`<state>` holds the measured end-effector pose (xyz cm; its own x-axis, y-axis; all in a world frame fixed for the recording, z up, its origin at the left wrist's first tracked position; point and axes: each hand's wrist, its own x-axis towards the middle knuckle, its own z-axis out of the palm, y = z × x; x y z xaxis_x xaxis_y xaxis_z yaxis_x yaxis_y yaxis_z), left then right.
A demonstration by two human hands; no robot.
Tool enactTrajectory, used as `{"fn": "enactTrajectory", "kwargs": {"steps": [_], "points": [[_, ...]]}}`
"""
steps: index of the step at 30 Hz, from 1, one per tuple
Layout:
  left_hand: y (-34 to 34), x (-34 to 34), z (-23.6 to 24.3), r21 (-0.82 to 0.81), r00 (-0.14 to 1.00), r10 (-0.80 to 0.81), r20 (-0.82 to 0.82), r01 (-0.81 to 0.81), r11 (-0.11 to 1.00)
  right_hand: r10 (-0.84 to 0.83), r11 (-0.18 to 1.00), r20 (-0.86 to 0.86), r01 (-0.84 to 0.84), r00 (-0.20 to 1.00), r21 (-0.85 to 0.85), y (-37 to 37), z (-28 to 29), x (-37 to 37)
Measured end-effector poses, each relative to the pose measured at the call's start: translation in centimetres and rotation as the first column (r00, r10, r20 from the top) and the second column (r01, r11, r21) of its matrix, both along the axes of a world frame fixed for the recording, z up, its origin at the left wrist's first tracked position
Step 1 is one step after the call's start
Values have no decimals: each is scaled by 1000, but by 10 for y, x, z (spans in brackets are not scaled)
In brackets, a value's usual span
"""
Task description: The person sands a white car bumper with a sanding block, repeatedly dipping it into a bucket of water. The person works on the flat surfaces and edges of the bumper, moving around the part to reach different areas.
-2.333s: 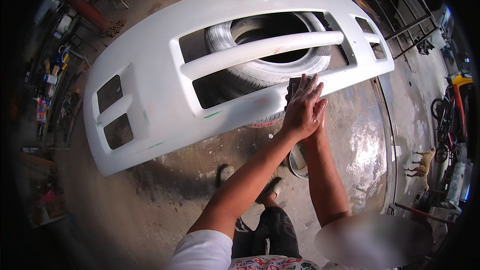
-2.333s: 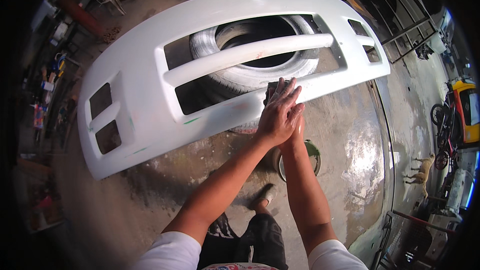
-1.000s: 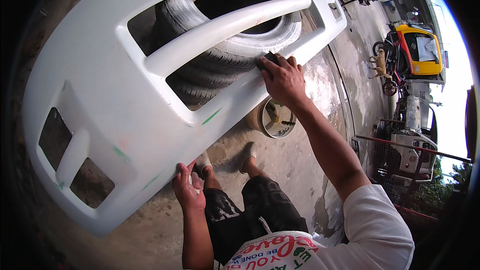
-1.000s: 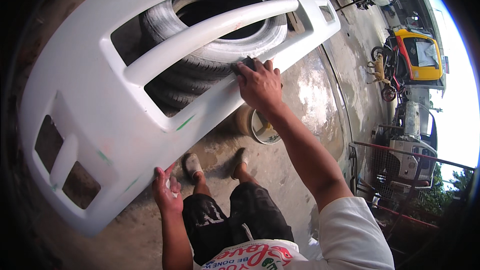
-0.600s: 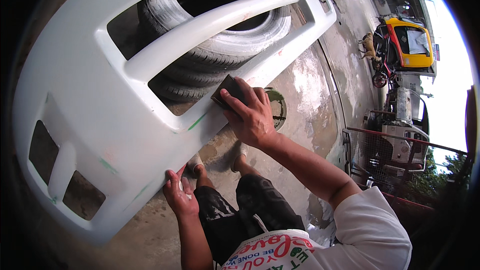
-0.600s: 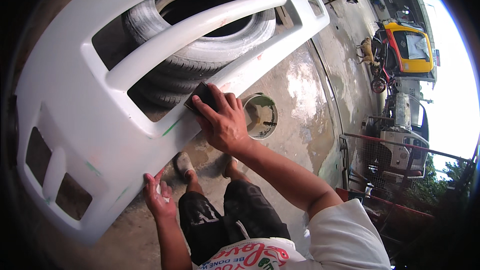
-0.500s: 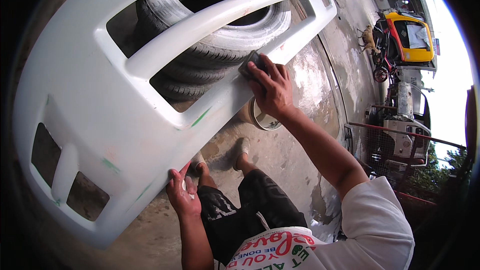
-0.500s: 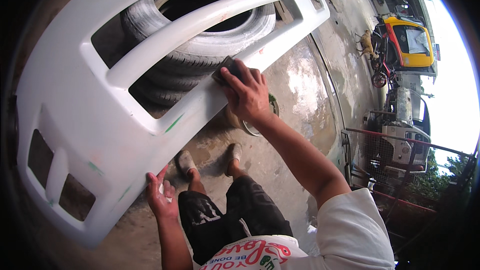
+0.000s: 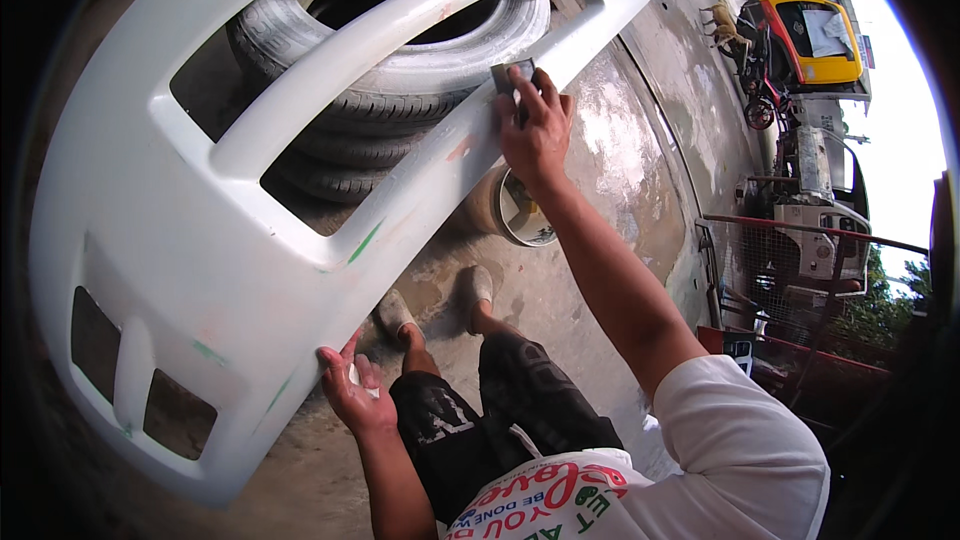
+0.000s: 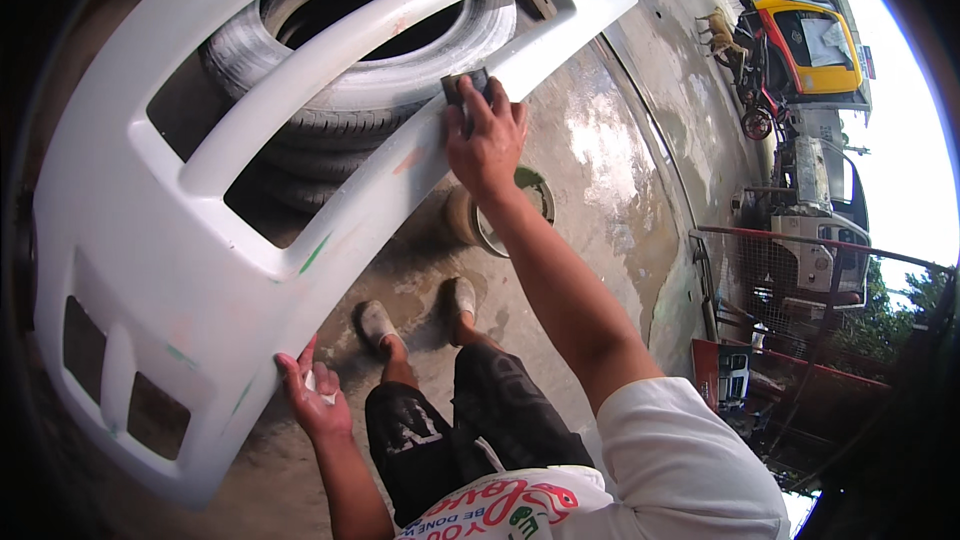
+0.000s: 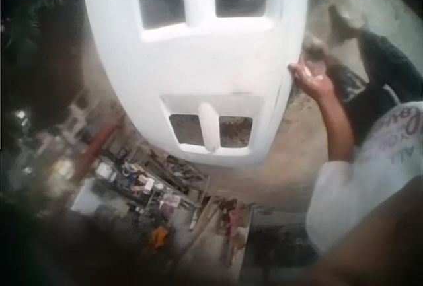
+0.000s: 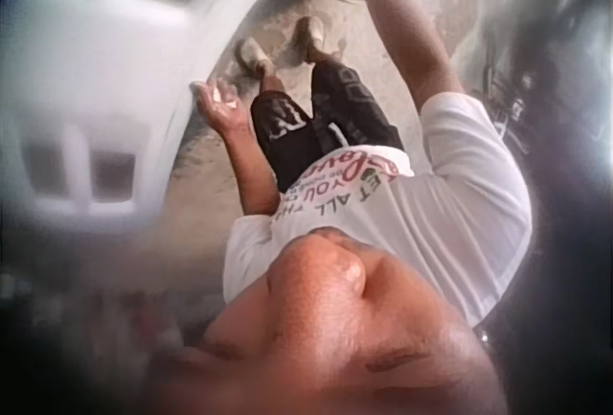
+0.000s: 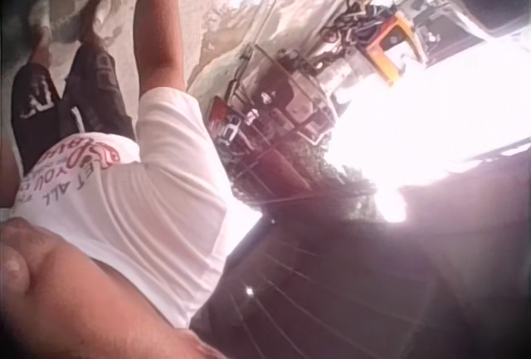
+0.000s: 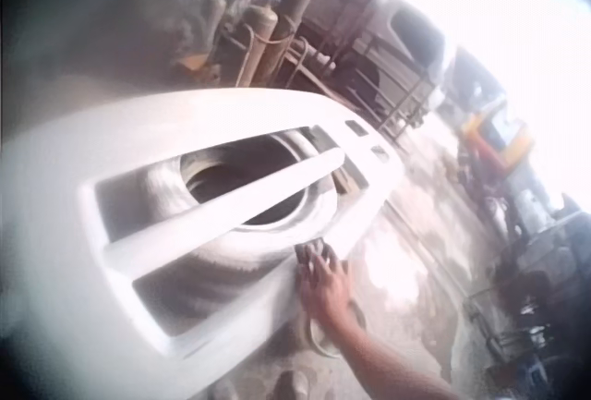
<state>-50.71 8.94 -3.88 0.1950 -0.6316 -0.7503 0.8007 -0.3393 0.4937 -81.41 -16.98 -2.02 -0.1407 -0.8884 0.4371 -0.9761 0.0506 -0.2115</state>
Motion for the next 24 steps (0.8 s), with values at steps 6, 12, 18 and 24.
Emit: {"fn": "enactTrajectory", "kwargs": {"steps": [6,12,18,24], "points": [[1,2,2,55,998,55,-31,-53,997,532,839,-32,-522,846,150,69,22,20],[-4,-4,5,58,991,100,87,-105,993,332,942,153,-337,931,5,108,7,69],[-10,-9,9,84,997,73,29,-75,994,216,975,52,-218,975,34,58,13,13],[-8,-4,12,90,998,53,27,-56,994,625,777,32,-625,780,81,73,22,-3]]}}
